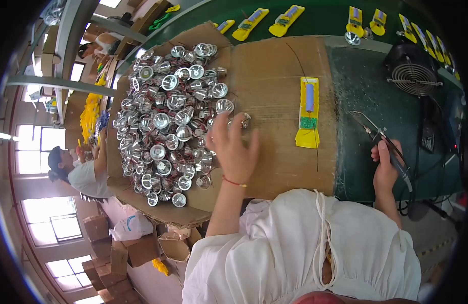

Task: Soldering electrical wires to a circuit board and assembling a reflector into a flashlight body.

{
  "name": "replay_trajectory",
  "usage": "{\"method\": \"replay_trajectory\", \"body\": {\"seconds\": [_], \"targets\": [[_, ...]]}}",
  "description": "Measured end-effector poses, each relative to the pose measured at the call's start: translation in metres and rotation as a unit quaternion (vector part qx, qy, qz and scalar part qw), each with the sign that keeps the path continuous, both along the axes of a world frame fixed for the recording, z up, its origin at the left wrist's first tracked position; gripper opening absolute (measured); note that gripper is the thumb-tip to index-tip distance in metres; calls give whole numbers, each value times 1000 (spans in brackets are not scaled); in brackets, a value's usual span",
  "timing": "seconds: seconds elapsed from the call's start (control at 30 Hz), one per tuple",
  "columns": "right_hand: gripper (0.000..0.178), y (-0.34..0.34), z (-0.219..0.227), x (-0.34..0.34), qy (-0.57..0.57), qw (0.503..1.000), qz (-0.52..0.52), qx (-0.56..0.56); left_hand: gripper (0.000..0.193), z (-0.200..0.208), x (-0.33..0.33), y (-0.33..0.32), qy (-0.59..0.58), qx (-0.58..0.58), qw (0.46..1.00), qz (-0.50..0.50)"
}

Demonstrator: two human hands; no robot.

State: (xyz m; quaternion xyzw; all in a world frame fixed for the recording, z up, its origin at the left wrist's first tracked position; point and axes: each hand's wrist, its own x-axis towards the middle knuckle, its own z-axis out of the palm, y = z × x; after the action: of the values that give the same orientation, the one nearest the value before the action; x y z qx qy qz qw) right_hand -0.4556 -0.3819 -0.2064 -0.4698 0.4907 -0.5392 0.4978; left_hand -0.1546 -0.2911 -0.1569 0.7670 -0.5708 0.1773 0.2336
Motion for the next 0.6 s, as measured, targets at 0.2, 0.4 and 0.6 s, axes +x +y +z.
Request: {"method": "replay_trajectory", "body": {"seconds": [0.2, 0.4, 0.6], "targets": [[16, 7, 9, 2, 0, 1000, 29, 3, 39, -2, 11, 15, 74, -54, 993, 71], [16, 17, 13, 2, 0, 998, 56, 6, 59, -13, 6, 26, 97, -36, 992, 78], [14, 22, 19, 8, -10, 996, 85, 16, 19, -25, 15, 4, 41, -54, 997, 29]]}}
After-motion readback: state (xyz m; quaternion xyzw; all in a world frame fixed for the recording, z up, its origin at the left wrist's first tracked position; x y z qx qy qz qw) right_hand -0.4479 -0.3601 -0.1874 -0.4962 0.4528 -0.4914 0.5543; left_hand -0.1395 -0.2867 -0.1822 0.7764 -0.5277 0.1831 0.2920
